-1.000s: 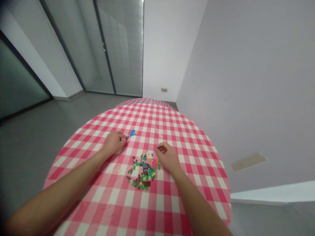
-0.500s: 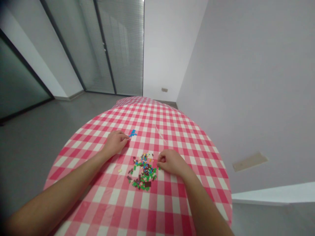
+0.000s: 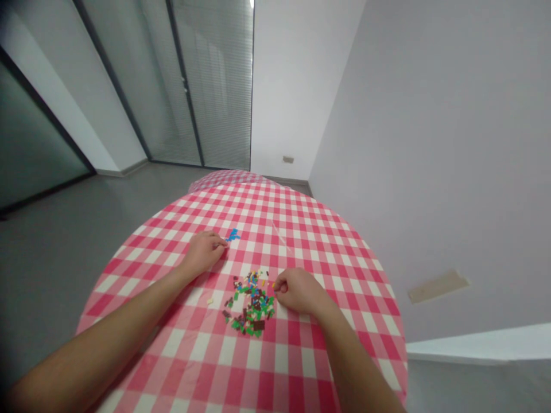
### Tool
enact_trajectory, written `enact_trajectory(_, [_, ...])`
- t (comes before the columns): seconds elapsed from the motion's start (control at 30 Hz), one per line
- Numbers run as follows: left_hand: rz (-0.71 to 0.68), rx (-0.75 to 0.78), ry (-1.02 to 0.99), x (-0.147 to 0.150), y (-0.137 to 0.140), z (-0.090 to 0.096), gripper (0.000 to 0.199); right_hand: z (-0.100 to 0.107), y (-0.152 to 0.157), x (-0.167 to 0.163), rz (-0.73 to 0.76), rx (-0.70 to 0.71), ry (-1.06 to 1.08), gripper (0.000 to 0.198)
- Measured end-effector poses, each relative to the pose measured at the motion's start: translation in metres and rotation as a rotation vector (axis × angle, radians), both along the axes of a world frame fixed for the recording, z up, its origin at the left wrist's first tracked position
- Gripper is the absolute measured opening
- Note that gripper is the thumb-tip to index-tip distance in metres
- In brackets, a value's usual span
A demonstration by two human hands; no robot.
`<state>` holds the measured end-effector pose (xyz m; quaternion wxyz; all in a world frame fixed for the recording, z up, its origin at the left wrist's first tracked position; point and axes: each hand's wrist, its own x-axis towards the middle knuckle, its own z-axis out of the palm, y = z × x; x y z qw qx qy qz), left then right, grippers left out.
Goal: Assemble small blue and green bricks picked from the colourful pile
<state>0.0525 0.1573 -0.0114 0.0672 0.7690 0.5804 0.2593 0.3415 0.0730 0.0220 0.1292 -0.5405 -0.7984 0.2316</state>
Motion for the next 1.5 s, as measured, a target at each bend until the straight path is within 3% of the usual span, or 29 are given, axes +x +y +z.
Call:
enact_trajectory(0.27, [-0.037, 0.004, 0.001, 0.003, -0.001, -0.001, 0.028, 0.001, 0.0, -0.006, 0.035, 0.014, 0.019, 0.018])
enact_trajectory(0.5, [-0.158, 0.003, -0.083, 0.009, -0.008, 0.0, 0.024, -0.001, 0.001, -0.01, 0.072, 0.06, 0.069, 0.024])
enact_trajectory(0.7, [-0.266, 0.0, -0.141, 0.019, -0.019, 0.006, 0.024, -0.002, 0.004, -0.014, 0.013, 0.156, 0.191, 0.019])
enact_trajectory(0.9, [-0.483, -0.014, -0.258, 0.039, -0.038, 0.007, 0.013, -0.014, 0.006, -0.025, -0.149, 0.242, 0.355, 0.014])
enact_trajectory(1.07, [-0.474, -0.065, -0.326, 0.051, -0.051, 0.007, 0.013, -0.018, 0.005, -0.033, -0.199, 0.202, 0.496, 0.003])
enact_trajectory(1.3, [-0.505, -0.021, -0.315, 0.053, -0.055, 0.01, 0.008, -0.025, 0.0, -0.042, -0.156, 0.079, 0.647, 0.015])
enact_trajectory(1.5, [-0.527, 0.023, -0.305, 0.051, -0.056, 0.01, 0.008, -0.024, 0.0, -0.041, -0.148, 0.078, 0.595, 0.019])
